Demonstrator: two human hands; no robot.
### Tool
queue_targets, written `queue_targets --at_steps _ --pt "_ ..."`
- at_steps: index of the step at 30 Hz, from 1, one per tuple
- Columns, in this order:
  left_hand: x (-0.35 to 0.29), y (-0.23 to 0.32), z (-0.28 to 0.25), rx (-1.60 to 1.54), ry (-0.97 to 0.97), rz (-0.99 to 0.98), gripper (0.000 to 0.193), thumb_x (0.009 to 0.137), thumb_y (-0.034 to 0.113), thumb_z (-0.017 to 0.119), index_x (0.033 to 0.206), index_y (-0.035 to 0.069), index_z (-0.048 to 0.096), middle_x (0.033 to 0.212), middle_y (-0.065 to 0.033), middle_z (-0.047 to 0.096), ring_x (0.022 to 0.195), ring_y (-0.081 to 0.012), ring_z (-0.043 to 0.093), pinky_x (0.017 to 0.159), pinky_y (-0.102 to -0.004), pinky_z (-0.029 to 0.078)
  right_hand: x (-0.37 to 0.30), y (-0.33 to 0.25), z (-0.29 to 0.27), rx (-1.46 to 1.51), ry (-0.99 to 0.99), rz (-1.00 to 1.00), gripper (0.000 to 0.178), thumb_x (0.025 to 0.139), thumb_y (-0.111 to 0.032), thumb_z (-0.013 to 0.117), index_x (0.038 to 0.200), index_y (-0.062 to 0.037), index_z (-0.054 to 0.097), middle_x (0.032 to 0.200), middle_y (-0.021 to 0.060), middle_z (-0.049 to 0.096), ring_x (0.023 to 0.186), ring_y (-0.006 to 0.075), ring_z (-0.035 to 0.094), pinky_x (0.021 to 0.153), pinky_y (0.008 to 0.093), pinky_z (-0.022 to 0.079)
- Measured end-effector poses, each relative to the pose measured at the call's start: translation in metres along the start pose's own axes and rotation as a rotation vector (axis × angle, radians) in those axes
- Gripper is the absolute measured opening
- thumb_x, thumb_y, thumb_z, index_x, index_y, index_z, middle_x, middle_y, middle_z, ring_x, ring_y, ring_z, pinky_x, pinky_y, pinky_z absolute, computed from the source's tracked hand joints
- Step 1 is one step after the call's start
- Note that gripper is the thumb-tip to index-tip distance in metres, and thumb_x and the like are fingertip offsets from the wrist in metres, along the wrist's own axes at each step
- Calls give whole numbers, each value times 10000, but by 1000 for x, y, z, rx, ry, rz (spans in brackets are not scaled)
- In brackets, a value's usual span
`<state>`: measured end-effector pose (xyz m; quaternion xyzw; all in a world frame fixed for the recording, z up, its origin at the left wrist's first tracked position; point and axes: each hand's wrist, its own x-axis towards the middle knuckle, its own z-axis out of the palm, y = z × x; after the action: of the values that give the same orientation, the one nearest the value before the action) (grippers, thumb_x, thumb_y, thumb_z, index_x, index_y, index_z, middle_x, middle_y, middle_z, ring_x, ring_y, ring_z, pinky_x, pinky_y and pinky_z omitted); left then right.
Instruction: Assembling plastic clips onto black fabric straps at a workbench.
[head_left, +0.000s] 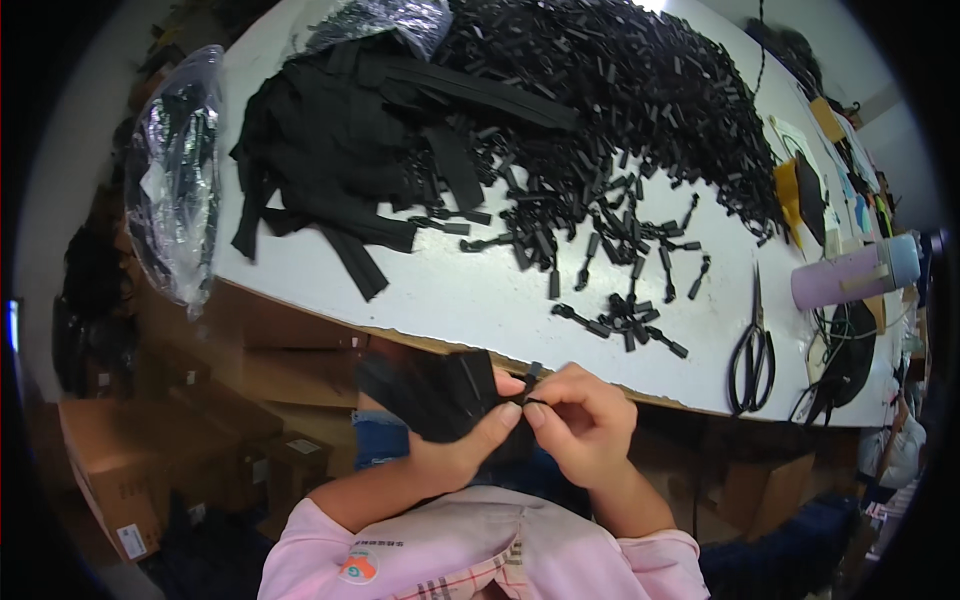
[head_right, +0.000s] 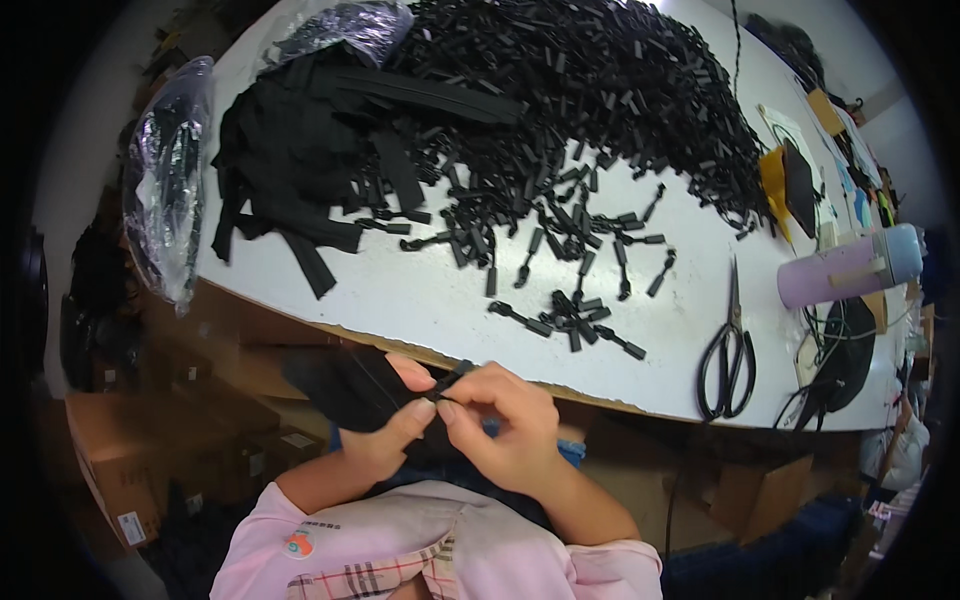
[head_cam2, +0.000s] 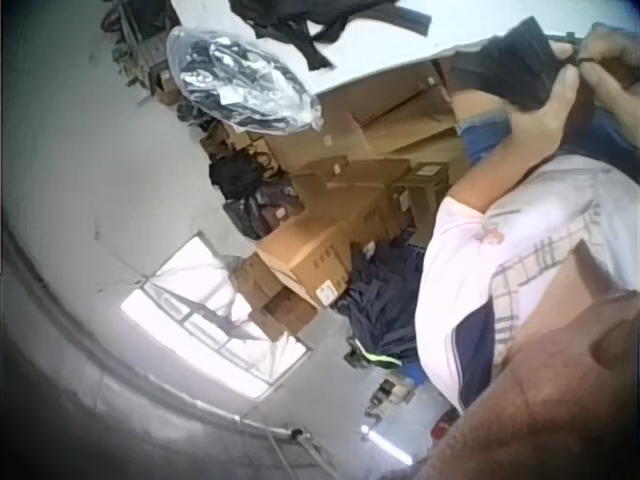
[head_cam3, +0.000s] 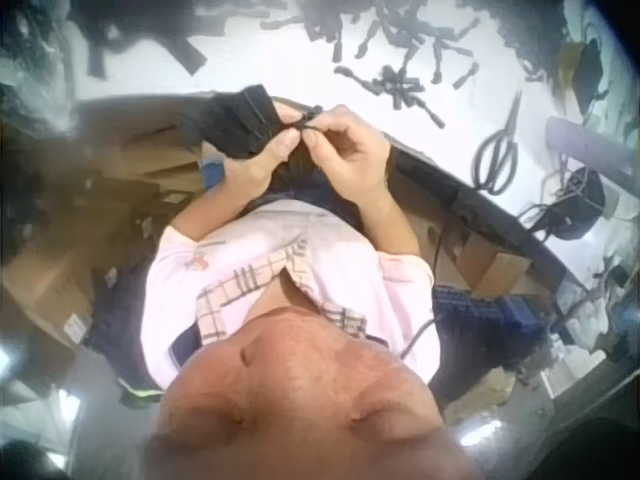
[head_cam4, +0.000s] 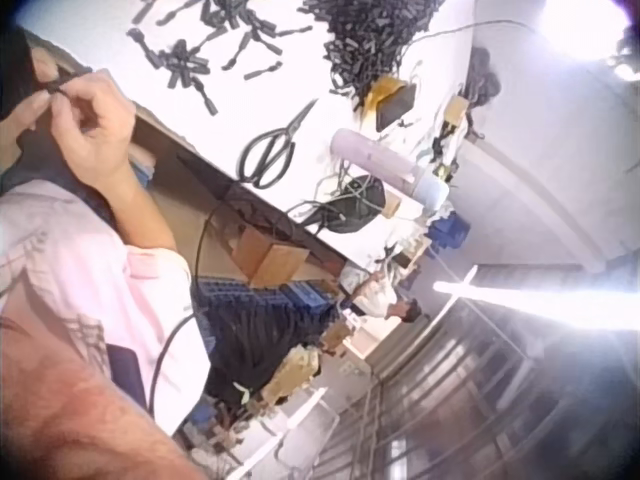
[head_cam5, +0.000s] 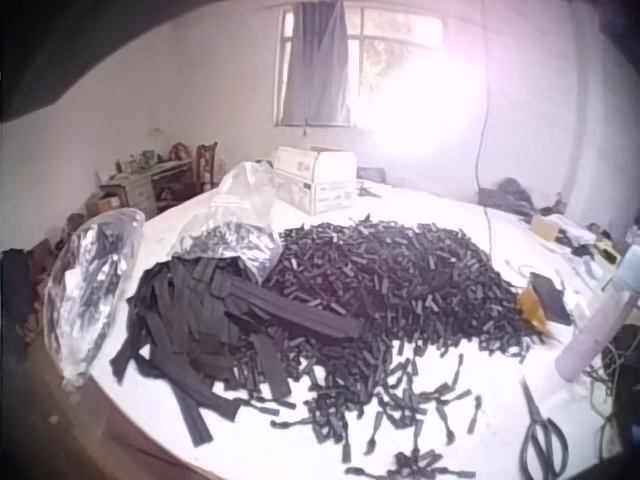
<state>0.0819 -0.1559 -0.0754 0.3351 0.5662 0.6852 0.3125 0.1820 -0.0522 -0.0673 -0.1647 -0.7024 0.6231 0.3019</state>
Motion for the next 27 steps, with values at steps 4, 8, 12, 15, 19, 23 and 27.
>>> queue_targets --at_steps 4,8,12,15,19,23,27 --pt "9 9 -2 -243 -36 -291 181 721 15 555 897 -9 519 865 -68 510 750 -119 488 663 -223 391 5 6 -9 688 -126 461 46 740 20 543 784 30 531 681 2 507 535 24 426 466 146 329" --pt "10 2 -1 -140 -80 -158 170 699 17 558 864 -12 529 824 -83 499 685 -119 471 581 -214 374 5 8 -15 756 -182 600 30 746 22 537 764 15 513 679 -21 497 553 -7 410 455 129 302" --pt "9 1 -1 -80 -117 -133 157 710 24 548 862 -13 536 828 -84 497 706 -125 470 606 -222 376 1 10 -14 810 -167 572 31 746 22 534 760 9 510 672 -27 498 545 -8 408 448 131 299" --pt "9 0 1 -108 -104 -142 150 721 32 539 864 -13 536 829 -86 494 737 -132 468 639 -234 376 0 11 -9 776 -154 531 29 748 20 529 762 7 507 675 -33 488 529 -7 398 438 137 297" --pt "8 0 3 42 -75 -47 152 736 45 528 878 -12 531 837 -85 495 765 -133 470 671 -245 380 -3 16 1 319 19 200 61 703 32 557 744 5 521 650 -4 481 482 17 377 417 161 292" --pt "4 0 12 -14 40 -74 167 778 17 504 936 -5 552 861 -48 546 778 -98 499 693 -212 397 -9 18 9 -136 128 -126 114 664 73 554 758 16 524 659 68 506 516 85 418 450 188 320" --pt "3 0 11 -10 44 -71 170 773 10 505 937 -5 548 850 -50 547 765 -97 501 681 -210 398 -9 21 11 -177 176 -175 94 684 44 552 764 15 511 646 56 496 521 77 407 451 189 310"
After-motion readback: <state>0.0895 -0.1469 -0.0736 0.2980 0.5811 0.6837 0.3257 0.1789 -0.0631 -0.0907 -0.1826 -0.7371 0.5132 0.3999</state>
